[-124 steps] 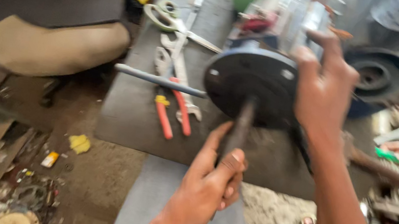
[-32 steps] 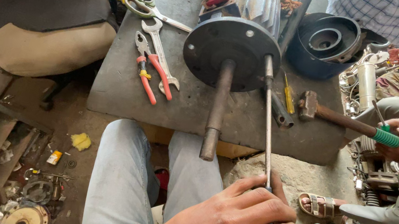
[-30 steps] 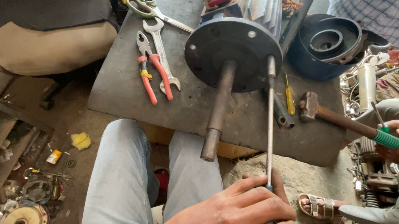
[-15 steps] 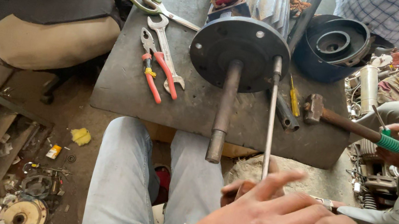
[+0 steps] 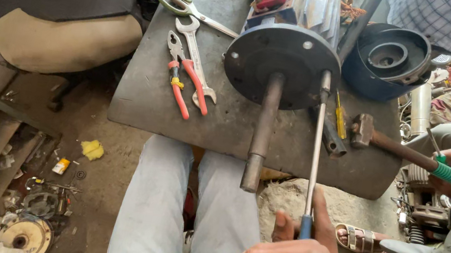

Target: The person uses a T-handle hex key to tighten bolts on the flange of a blue electric motor. They rotate the tool to secure the fasteners while the motor rests on a workbench. Another person is visible in the background working on a separate component.

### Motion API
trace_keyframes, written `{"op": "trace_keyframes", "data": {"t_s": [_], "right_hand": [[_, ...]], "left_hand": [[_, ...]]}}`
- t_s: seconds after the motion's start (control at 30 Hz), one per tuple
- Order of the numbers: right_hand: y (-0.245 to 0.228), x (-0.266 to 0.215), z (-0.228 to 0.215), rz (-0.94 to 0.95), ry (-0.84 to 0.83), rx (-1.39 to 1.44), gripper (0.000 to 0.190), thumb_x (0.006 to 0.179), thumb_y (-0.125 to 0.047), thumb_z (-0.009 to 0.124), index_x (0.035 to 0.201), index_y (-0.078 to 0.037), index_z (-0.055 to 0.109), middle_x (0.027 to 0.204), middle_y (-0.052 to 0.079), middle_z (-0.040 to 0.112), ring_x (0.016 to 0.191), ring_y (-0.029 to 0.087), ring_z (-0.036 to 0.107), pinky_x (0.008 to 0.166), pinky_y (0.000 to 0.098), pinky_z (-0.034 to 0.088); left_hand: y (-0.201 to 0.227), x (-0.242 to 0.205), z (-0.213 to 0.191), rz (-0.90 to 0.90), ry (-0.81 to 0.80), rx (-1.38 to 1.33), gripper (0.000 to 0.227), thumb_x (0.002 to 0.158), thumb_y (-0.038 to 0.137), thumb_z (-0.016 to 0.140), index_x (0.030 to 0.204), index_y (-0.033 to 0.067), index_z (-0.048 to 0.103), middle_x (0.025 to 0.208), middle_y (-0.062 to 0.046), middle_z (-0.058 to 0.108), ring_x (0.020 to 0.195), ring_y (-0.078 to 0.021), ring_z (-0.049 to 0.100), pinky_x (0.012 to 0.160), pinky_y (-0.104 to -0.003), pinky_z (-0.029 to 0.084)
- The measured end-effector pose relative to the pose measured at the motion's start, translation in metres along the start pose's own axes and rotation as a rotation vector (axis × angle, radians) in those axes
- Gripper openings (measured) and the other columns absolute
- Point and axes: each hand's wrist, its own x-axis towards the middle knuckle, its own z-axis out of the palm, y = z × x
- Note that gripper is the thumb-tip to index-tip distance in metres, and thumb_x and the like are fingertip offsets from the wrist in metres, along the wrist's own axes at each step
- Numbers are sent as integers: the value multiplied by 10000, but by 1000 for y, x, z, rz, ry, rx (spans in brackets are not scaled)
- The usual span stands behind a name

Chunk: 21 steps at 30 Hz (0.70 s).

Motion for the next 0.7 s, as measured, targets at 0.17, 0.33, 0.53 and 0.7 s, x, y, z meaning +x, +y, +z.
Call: {"op": "trace_keyframes", "data": {"t_s": [0.17, 0.33, 0.53, 0.7], "right_hand": [[3, -4, 1, 34, 142, -54, 683, 956, -321, 767, 1390, 23, 368, 1282, 251, 653, 1163, 318, 674, 971, 490, 613], [-17, 8, 10, 103, 222, 22, 638, 951, -334, 730, 1368, 16, 397, 1243, 239, 660, 1121, 307, 678, 947, 482, 610], [-9, 7, 26, 234, 555, 341, 591, 946, -350, 686, 1342, 7, 432, 1196, 225, 668, 1070, 294, 682, 919, 473, 607], [-2, 5, 38, 284, 759, 561, 558, 941, -363, 650, 1320, 0, 460, 1157, 213, 675, 1028, 283, 686, 895, 465, 604]], "left_hand": [[11, 4, 11, -110, 104, -30, 102, 1021, 85, 588, 958, 42, 656, 818, -84, 678, 954, -192, 804, 1077, -358, 533], [-4, 7, -13, 102, -30, 251, 71, 959, 82, 587, 993, 56, 643, 963, -46, 668, 973, -148, 722, 918, -284, 588], [3, 8, 14, 326, 78, 866, 92, 926, 112, 610, 880, 87, 534, 901, -4, 541, 831, -96, 605, 752, -252, 489], [-11, 12, 26, 255, -5, 1202, 132, 686, 149, 638, 684, 131, 508, 623, 32, 423, 589, -101, 508, 480, -250, 380]]}}
